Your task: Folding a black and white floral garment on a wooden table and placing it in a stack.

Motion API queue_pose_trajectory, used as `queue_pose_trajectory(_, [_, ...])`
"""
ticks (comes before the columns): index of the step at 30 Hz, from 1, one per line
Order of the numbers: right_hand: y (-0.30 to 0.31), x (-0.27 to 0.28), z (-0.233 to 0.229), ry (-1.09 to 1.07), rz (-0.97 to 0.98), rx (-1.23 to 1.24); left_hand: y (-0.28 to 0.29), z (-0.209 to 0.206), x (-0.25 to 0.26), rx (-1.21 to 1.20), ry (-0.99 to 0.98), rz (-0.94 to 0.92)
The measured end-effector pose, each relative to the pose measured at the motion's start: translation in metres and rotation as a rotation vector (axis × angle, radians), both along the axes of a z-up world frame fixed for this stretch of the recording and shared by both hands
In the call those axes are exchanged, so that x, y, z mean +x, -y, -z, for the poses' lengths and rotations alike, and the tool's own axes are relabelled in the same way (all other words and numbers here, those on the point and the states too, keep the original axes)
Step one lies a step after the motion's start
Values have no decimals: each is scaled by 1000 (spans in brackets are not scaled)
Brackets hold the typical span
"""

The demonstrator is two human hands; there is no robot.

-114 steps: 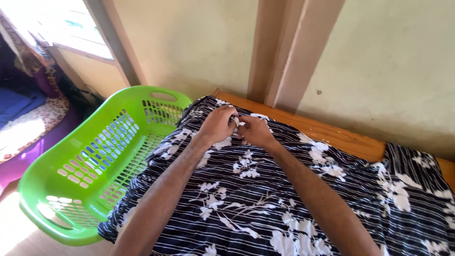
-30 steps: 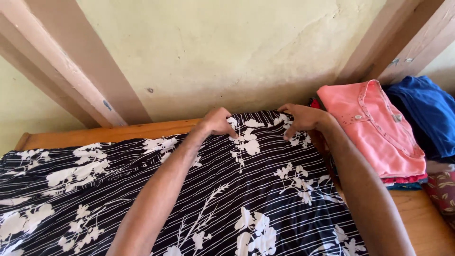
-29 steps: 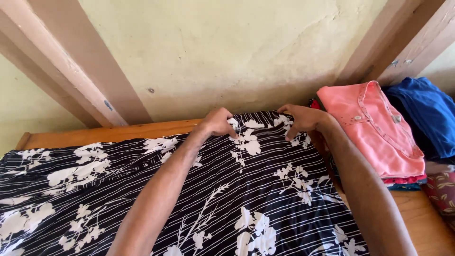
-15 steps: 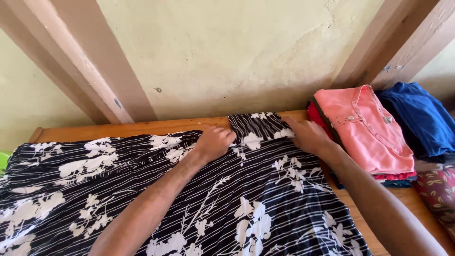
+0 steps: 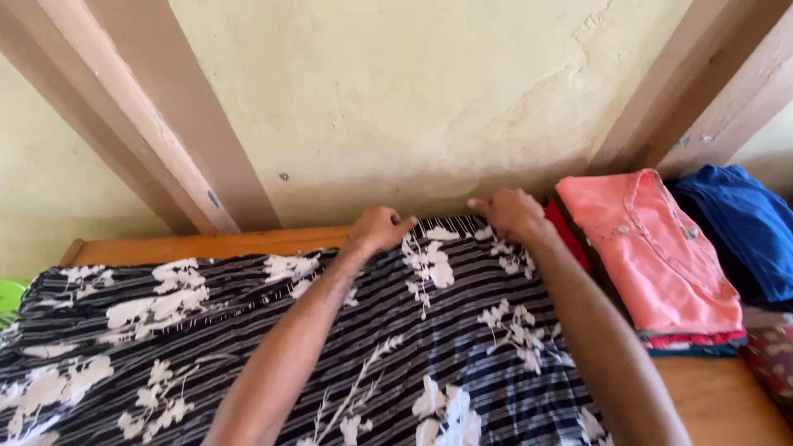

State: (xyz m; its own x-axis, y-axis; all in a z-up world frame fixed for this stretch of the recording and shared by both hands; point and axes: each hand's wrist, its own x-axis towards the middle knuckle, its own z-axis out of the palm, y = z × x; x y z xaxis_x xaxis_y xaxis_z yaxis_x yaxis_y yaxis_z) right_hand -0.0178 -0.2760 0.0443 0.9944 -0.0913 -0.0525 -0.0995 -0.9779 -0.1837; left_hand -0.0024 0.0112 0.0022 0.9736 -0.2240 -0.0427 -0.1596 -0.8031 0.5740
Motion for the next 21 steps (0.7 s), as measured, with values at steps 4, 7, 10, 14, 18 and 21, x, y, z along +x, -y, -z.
queue_pose_trajectory(4, [-19, 19, 7, -65, 47, -58, 16, -14, 3, 105, -70, -39])
queue_pose_trajectory(7, [-14, 37, 19, -121, 102, -105, 27, -18, 12, 183, -56, -156])
queue_pose_trajectory(10, [-1, 63, 50, -158, 123, -50, 34, -21, 13, 264, -99, -168])
queue_pose_trajectory(14, [-1, 77, 61, -131, 79, -2, 42, -3, 32, 256, -178, -181])
queue_pose_trajectory(18, [3, 83, 72, -4, -147, -71, 48, 16, 37, -106, -72, -112])
queue_pose_trajectory(21, [7, 51, 33, 124, 13, 399, 52, 22, 36, -391, 208, -69])
